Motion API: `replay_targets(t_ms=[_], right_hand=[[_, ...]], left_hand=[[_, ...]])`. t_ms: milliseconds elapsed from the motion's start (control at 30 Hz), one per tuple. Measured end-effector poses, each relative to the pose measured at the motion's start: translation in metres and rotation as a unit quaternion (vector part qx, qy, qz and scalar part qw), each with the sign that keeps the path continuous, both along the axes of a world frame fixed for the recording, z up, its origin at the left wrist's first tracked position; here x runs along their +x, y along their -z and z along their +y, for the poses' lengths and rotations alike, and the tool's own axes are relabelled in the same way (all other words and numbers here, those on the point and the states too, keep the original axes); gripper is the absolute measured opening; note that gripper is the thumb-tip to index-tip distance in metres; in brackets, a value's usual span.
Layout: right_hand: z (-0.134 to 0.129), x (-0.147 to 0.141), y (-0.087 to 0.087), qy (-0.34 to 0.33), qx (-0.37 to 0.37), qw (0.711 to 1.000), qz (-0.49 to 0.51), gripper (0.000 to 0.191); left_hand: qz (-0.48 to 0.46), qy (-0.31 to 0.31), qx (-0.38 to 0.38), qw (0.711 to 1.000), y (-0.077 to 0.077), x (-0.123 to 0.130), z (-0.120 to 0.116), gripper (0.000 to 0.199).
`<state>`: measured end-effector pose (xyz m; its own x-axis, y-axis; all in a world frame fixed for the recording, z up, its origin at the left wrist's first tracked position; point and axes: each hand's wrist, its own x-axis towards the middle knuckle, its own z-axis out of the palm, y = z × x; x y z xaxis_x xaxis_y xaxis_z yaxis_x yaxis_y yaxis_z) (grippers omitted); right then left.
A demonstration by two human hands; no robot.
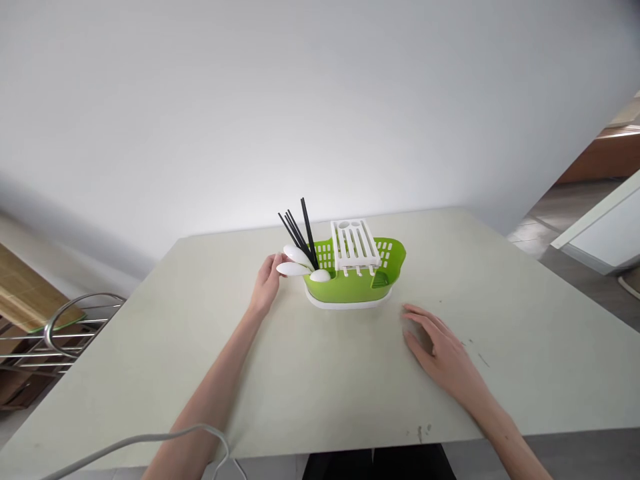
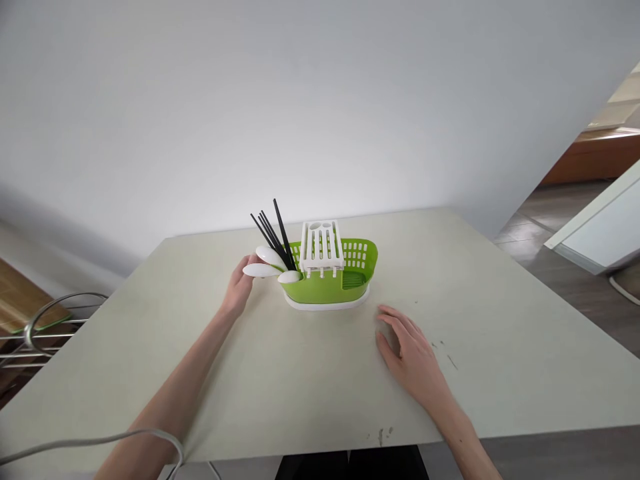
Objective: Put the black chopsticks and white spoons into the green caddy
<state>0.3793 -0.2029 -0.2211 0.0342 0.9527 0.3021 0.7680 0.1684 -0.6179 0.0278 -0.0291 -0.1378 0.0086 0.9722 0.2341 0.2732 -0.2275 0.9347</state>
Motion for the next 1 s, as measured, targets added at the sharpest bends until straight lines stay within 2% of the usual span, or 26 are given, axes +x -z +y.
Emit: replay_targets(t_ms=[167, 267, 367, 533, 733, 1000], right_hand=[[-0.001, 0.0, -0.005, 0.007, -0.017, 0.999, 0.032, 0.026], [-0.003, -0.001, -0.008, 0.004, -0.029, 0.999, 0.045, 0.028], [-0.004, -0.001, -0.011, -0.003, -0.027, 0.998, 0.054, 0.028], [-0.003, 0.0, -0.013, -0.014, -0.021, 0.998, 0.057, 0.027], [-0.003, 0.001, -0.012, -0.02, -0.022, 0.998, 0.062, 0.027], [-0.004, 0.001, -0.014, -0.022, -0.009, 0.999, 0.046, 0.024]], left_hand=[[-0.152, 0.085, -0.056, 0.983, -0.056, 0.021, 0.012, 0.062], [-0.167, 0.113, -0.083, 0.976, -0.085, 0.035, 0.019, 0.062], [-0.143, 0.097, -0.105, 0.979, -0.104, 0.046, 0.028, 0.057], [-0.083, 0.09, -0.116, 0.986, -0.114, 0.055, 0.042, 0.054], [0.032, 0.094, -0.094, 0.991, -0.114, 0.055, 0.048, 0.062], [0.095, 0.068, -0.096, 0.989, -0.112, 0.056, 0.053, 0.057]])
